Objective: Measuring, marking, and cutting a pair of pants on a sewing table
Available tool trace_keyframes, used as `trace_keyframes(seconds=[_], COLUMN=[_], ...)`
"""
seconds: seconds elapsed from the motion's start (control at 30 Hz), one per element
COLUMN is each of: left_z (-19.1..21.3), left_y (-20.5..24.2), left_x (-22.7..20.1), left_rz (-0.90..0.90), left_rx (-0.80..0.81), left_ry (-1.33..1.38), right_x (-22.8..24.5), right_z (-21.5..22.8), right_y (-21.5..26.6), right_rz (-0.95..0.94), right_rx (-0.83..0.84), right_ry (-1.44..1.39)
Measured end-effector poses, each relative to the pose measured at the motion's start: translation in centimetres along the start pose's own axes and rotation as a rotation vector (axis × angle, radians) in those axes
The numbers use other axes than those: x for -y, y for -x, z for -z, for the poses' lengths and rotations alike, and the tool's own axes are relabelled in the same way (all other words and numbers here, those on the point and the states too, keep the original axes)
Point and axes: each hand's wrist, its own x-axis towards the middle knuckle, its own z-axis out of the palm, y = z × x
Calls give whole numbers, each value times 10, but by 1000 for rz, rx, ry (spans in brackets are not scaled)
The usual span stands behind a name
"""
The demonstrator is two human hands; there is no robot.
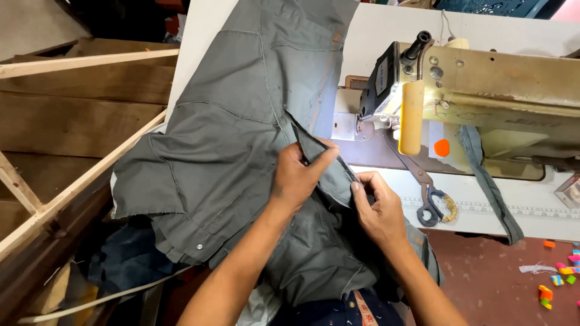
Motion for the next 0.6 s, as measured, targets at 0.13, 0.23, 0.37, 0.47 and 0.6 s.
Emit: trace_keyframes(seconds=[0.13, 0.23, 0.37, 0.47, 0.6], left_z=[13, 10, -6, -14, -12], left_y=[-14, -7, 16, 32, 38], left_x=[10, -1, 12, 40, 54], left_rz=[-135, -206, -587, -916, -893], left_rx=[-57, -139, -128, 85, 319], left_ry=[-210, -301, -668, -870, -906], right_x=[-12, -28, -30, -37, -57], right_z=[9, 12, 12, 13, 16], right_y=[12, 22, 21, 18, 18], right_rz=[-66, -144, -226, -253, -299], right_rx=[37, 42, 115, 156, 173], right_ry=[-9, -51, -196, -320, -444])
